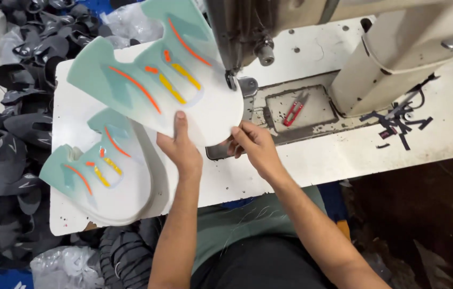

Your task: The person uses a sewing machine to stitch the edges of light blue and white slipper uppers. They guide the items under the needle, feed them through the machine, and stack the finished pieces on the table.

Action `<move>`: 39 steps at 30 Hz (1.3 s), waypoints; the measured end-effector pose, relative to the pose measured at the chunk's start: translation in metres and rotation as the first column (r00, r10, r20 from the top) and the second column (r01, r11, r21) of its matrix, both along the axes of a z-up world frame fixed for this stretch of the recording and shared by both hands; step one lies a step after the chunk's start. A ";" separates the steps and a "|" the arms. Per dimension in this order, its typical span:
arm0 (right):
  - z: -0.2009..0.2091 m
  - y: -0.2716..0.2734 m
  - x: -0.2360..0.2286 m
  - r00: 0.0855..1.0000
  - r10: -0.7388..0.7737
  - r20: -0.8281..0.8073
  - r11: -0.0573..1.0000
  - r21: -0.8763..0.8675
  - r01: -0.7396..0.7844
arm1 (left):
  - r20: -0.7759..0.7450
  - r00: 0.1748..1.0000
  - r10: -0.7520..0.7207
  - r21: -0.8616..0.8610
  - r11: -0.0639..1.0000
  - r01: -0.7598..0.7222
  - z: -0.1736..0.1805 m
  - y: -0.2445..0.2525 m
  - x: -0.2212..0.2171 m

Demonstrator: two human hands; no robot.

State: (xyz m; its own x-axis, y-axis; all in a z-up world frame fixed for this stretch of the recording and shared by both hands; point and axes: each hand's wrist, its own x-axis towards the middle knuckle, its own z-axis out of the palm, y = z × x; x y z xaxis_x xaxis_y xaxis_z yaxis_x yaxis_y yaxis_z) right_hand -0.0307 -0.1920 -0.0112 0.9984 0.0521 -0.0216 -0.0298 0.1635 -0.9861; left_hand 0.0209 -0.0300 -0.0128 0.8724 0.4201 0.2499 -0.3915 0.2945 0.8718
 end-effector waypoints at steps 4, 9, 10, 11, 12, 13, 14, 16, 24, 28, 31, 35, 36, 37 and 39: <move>0.002 0.002 0.012 0.999 -0.029 0.014 0.999 0.029 0.029 | 0.012 0.999 0.039 -0.042 0.998 -0.038 0.001 -0.012 0.010; 0.001 -0.004 0.026 0.997 -0.055 0.047 0.995 0.089 0.051 | 0.016 0.997 0.074 -0.071 0.995 -0.072 0.005 -0.024 -0.002; 0.000 -0.006 0.027 0.997 -0.068 0.039 0.992 0.105 0.063 | 0.024 0.997 0.072 -0.049 0.996 -0.071 0.002 -0.024 -0.009; -0.002 -0.007 0.028 0.996 -0.080 0.030 0.990 0.121 0.076 | 0.032 0.997 0.071 -0.028 0.997 -0.070 -0.002 -0.025 -0.015; -0.002 -0.007 0.028 0.996 -0.085 0.030 0.989 0.122 0.080 | 0.033 0.997 0.066 -0.027 0.998 -0.065 0.005 -0.026 -0.021; -0.002 -0.007 0.028 0.996 -0.086 0.027 0.988 0.130 0.082 | 0.029 0.999 0.038 -0.008 0.999 -0.037 0.013 -0.028 -0.026; -0.004 -0.007 0.026 0.996 -0.084 0.019 0.988 0.135 0.080 | 0.018 1.000 0.013 0.009 1.000 -0.013 0.019 -0.029 -0.034; -0.011 0.000 0.023 0.997 -0.072 0.020 0.990 0.126 0.069 | 0.007 1.000 -0.019 0.009 1.000 0.019 0.018 -0.027 -0.040; -0.014 0.030 0.017 0.997 0.015 -0.079 0.968 0.252 0.005 | -0.094 0.989 -0.118 0.219 0.966 0.136 -0.059 0.006 -0.066; -0.021 0.022 0.023 0.990 0.022 -0.139 0.945 0.326 0.025 | -0.145 0.898 -0.416 -0.315 0.879 0.357 -0.045 0.053 -0.087; -0.018 0.015 0.029 0.994 0.007 -0.106 0.953 0.303 0.026 | -0.090 0.811 -0.578 -0.646 0.654 0.395 -0.037 0.092 -0.107; -0.012 -0.001 0.035 0.995 -0.044 -0.092 0.970 0.235 0.064 | -0.159 0.678 -0.717 -0.419 0.671 0.611 -0.096 0.124 -0.139; -0.013 -0.003 0.037 0.995 -0.044 -0.091 0.971 0.230 0.064 | -0.155 0.678 -0.718 -0.423 0.669 0.612 -0.083 0.109 -0.140; -0.014 -0.005 0.040 0.994 -0.051 -0.093 0.973 0.219 0.070 | -0.289 0.709 -0.643 -0.206 0.765 0.610 -0.069 0.095 -0.142; -0.014 -0.009 0.042 0.994 -0.056 -0.090 0.978 0.196 0.073 | -0.388 0.747 -0.539 0.019 0.806 0.591 -0.037 0.063 -0.143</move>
State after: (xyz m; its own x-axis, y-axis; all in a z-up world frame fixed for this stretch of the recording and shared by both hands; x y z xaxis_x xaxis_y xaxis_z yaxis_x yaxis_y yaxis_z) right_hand 0.0110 -0.2014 -0.0250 0.9949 -0.0008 -0.1007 -0.0937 0.3600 -0.9282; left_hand -0.1220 0.0333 -0.0493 0.9761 -0.1925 -0.1008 0.1458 0.2361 0.9607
